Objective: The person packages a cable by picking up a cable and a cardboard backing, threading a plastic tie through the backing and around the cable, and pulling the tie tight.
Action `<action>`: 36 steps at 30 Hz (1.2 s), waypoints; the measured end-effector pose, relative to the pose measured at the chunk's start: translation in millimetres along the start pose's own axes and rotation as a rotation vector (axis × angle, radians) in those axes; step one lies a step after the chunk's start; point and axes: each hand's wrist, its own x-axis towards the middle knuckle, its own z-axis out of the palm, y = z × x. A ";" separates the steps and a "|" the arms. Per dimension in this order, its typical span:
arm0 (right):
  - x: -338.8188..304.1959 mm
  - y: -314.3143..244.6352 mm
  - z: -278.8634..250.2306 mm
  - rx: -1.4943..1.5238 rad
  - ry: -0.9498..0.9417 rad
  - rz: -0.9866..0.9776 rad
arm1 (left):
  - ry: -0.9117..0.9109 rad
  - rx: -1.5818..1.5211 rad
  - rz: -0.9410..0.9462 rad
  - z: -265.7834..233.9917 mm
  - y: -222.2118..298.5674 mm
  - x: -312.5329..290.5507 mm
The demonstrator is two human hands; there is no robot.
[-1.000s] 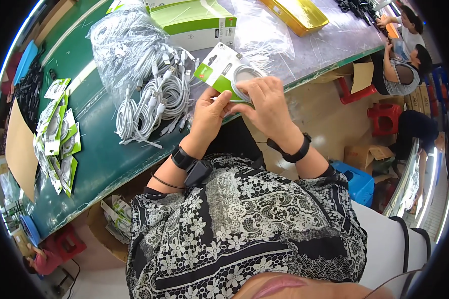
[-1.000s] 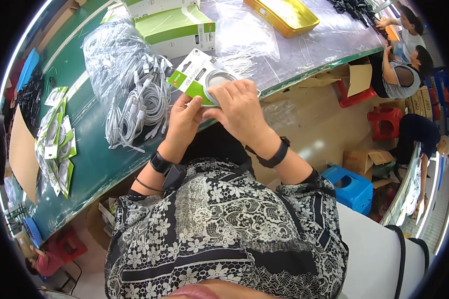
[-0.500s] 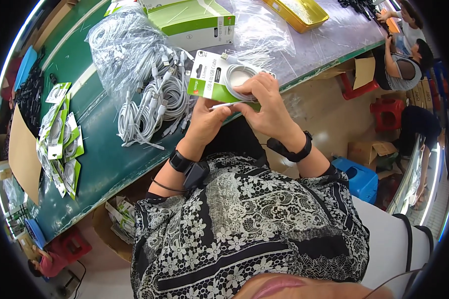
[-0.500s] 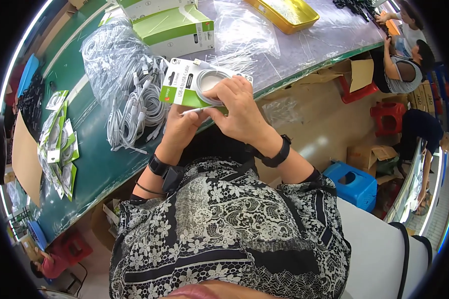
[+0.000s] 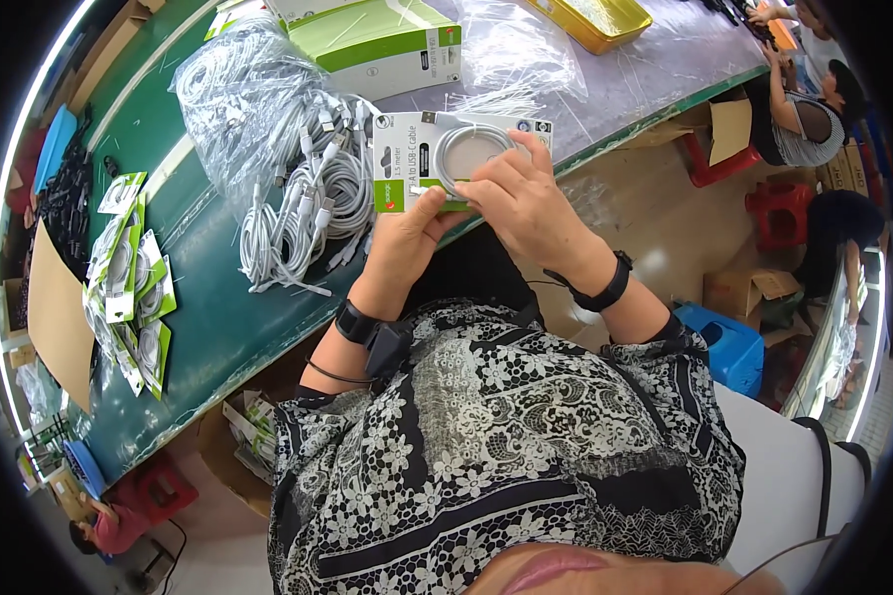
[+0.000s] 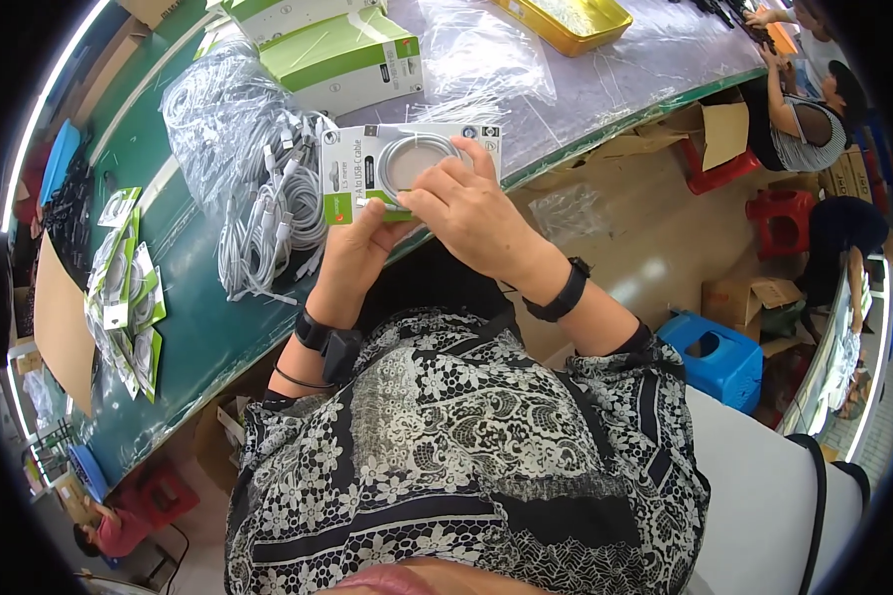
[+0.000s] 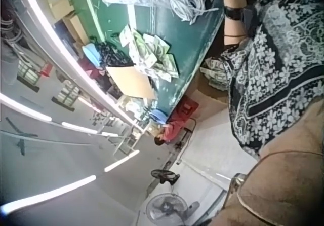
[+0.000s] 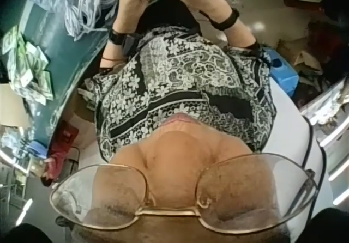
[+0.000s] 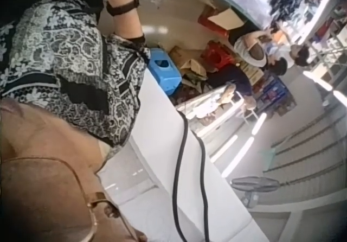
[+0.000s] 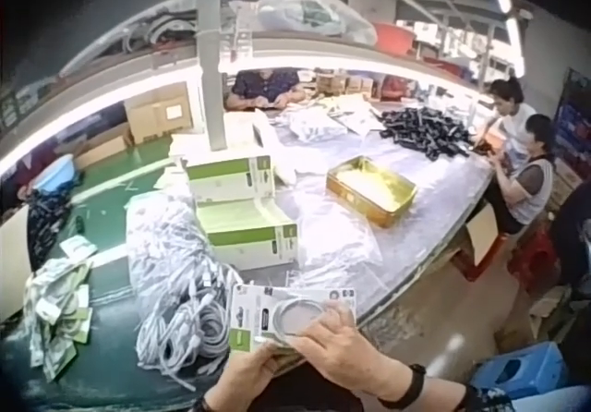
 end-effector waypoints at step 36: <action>-27.1 -13.5 9.5 0.280 0.148 0.179 | 0.222 0.675 0.150 -14.7 0.3 -50.3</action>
